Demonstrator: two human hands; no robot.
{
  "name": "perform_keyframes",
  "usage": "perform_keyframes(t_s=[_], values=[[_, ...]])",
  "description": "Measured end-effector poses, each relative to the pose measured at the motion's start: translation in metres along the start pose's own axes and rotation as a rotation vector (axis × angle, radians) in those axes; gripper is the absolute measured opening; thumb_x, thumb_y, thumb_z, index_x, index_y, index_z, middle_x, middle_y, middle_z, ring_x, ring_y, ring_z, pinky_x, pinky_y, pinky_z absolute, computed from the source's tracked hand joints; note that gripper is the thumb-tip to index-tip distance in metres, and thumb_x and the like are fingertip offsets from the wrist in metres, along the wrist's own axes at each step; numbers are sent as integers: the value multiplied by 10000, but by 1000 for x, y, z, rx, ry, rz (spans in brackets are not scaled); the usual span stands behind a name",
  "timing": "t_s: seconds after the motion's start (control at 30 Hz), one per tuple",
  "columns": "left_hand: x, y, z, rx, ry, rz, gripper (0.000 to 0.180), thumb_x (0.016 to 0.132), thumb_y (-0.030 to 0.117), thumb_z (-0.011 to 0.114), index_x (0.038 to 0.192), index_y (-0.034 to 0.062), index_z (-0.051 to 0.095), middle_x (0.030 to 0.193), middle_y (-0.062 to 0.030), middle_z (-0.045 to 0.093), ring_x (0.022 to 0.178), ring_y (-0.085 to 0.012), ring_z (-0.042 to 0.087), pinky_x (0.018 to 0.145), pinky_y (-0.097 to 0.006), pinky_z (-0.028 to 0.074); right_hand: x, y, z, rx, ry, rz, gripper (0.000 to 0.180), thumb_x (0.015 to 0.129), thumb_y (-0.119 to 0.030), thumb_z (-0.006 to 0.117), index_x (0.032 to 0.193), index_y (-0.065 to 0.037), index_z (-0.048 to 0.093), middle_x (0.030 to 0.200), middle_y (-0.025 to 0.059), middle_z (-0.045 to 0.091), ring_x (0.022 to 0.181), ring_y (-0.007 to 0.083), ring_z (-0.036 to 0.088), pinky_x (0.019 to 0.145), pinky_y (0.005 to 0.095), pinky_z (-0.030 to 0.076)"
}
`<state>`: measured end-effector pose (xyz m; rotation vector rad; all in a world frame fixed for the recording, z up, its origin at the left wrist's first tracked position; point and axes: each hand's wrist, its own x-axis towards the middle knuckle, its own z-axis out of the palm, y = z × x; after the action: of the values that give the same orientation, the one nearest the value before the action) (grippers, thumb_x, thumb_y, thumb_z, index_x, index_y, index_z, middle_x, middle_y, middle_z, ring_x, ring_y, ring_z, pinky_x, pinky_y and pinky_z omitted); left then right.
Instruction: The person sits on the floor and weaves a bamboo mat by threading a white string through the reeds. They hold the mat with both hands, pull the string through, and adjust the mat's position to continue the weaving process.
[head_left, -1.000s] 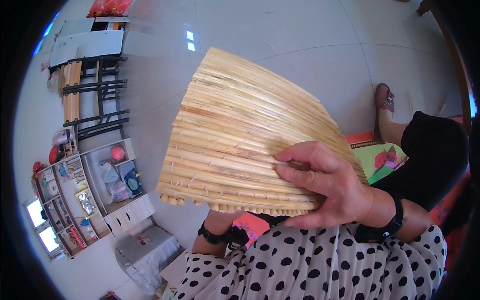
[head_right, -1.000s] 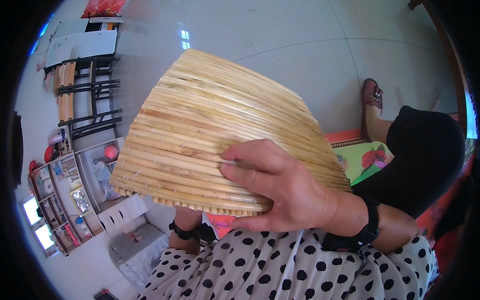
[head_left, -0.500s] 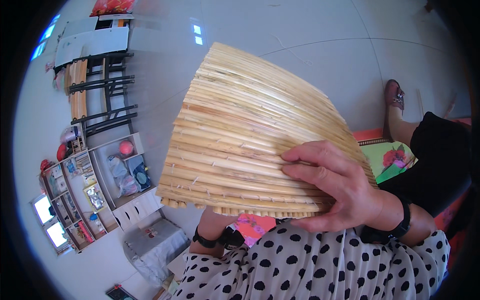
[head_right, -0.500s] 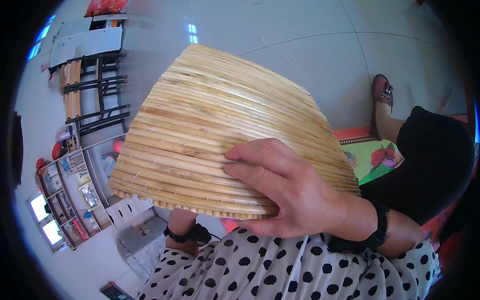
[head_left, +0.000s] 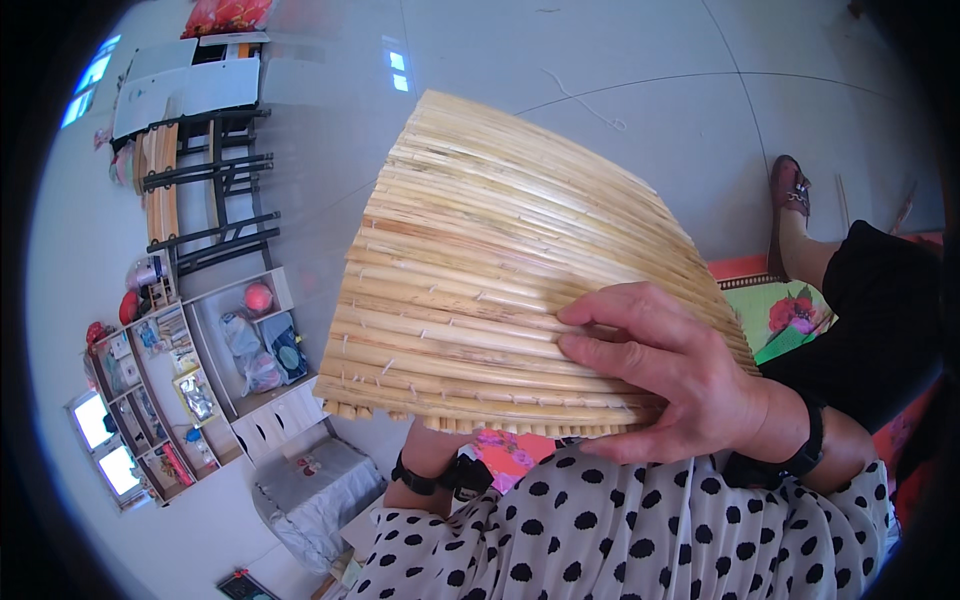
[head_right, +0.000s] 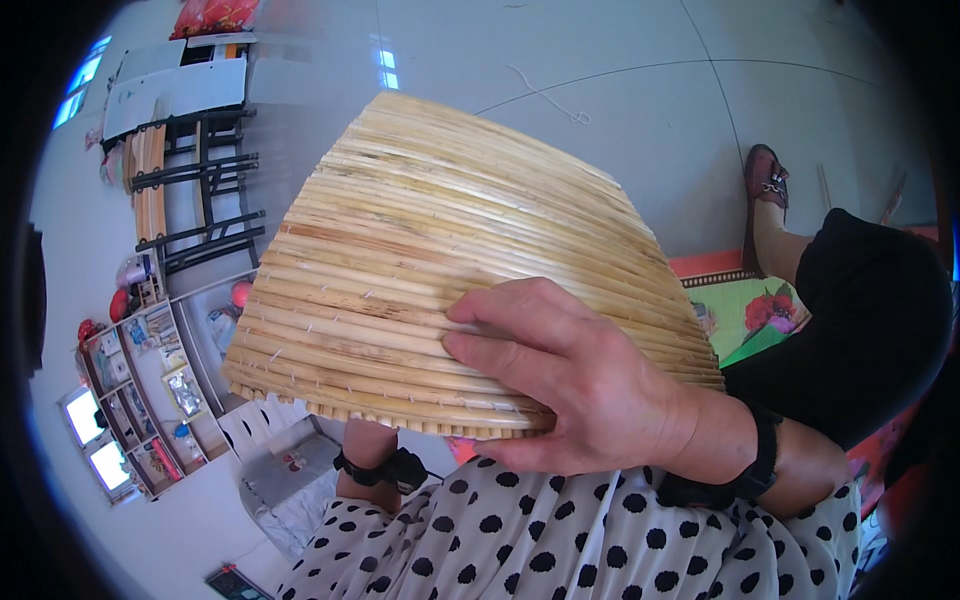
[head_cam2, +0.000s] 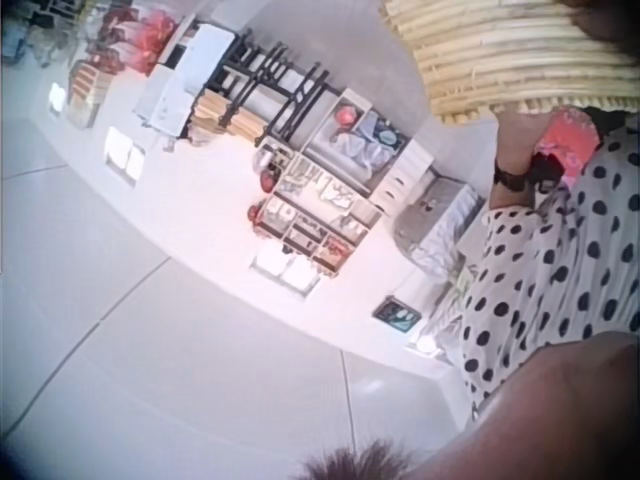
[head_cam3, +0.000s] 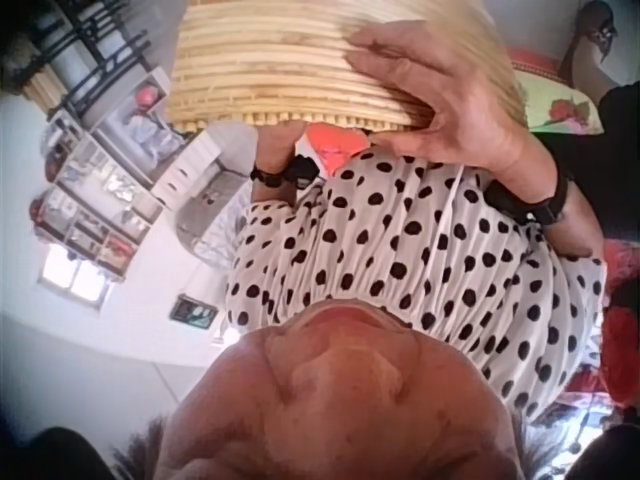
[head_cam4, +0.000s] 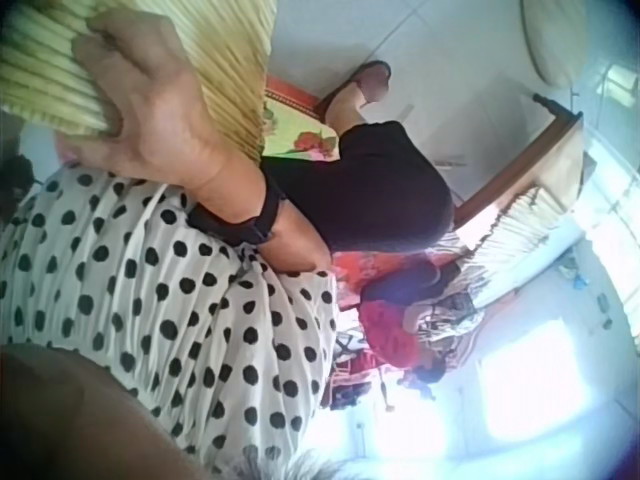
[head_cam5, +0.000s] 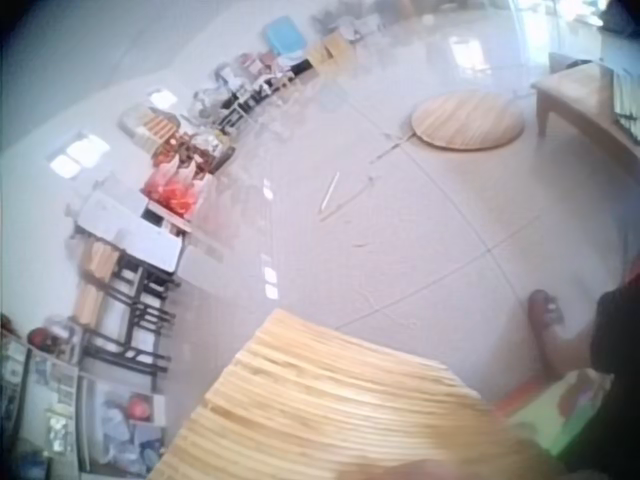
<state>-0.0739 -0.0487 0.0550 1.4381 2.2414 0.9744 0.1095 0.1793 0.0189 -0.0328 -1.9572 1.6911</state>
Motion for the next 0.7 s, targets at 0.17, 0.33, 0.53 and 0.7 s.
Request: perform_keyframes(t_s=[0.17,0.33,0.53,0.7], values=[[-3,0,5,-15,8,-6,431,859,145,681,1262,26,585,1257,-159,612,1158,-330,593,1014,-463,443,1,0,0,11,30,-3,665,607,-163,850,1201,38,631,1264,209,559,1084,392,587,895,432,518],[-7,1,8,-32,8,-13,419,857,140,679,1251,29,594,1250,-160,616,1155,-335,593,1010,-465,444,0,1,-1,4,34,-13,658,608,-158,851,1194,48,632,1268,214,559,1067,393,592,890,430,519],[-4,9,11,-15,2,-11,404,854,133,677,1239,33,605,1242,-162,621,1151,-341,593,1006,-467,445,0,0,-4,32,15,-30,651,615,-158,853,1188,60,634,1273,218,554,1069,393,590,894,432,517],[1,7,16,-11,-4,9,392,852,128,675,1228,36,614,1234,-163,624,1147,-346,593,1002,-469,445,-1,2,-1,-26,25,-54,681,613,-205,885,1204,34,646,1211,218,602,1044,352,617,868,425,511]])
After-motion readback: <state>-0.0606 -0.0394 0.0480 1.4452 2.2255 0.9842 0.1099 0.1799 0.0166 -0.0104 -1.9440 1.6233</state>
